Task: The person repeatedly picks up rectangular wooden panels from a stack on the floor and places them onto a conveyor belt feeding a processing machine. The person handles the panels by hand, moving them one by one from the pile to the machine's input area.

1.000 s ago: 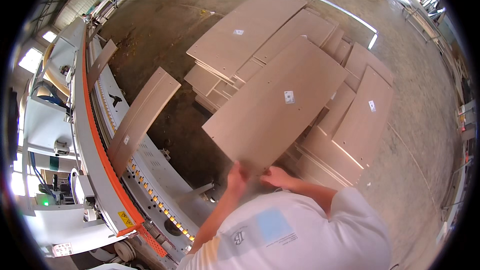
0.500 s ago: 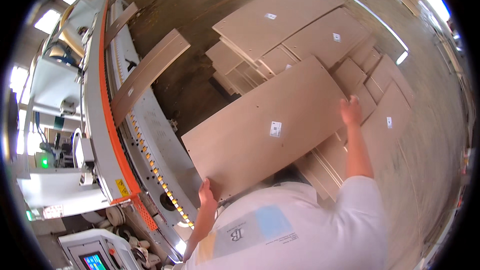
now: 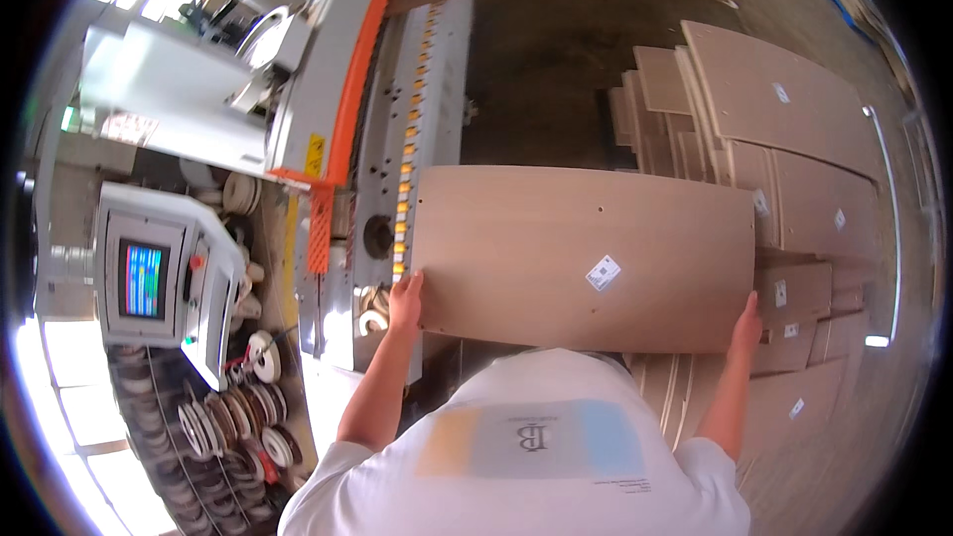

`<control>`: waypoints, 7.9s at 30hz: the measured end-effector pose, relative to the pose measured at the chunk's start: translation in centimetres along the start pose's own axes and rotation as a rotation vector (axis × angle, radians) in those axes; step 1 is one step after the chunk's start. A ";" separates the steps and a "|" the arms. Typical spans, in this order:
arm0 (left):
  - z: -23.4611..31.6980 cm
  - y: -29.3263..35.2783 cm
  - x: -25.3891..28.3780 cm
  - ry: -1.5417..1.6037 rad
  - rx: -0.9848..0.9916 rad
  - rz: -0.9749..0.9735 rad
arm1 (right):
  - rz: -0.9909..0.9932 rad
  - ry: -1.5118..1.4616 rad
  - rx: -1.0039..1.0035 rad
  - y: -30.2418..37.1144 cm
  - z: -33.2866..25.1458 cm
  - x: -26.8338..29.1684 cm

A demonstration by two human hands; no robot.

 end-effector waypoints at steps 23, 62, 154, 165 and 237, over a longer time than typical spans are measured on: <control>3.0 -12.7 12.4 -0.502 -0.512 0.345 | -0.130 0.287 0.167 11.9 0.7 -17.5; -13.9 10.5 11.4 0.897 -0.079 0.246 | -0.616 0.473 0.451 28.5 -7.9 -23.8; 12.8 10.9 -12.8 0.093 -0.504 -0.337 | -0.316 0.034 1.470 33.9 -38.6 -14.6; 5.6 11.6 -7.1 0.287 -0.282 -0.299 | -0.474 0.326 1.537 33.2 -35.3 -25.7; -9.9 2.4 -21.4 -0.436 -0.519 -0.932 | 0.526 -1.571 -0.424 1.6 10.2 -1.1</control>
Point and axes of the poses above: each hand's wrist, its own y-axis away from the middle knuckle, its own x-axis out of the back of the hand, z = x × y, the point moved 10 cm from there along -y, towards the middle knuckle, and after that the axes turned 5 degrees about y, right-handed, at the moved point
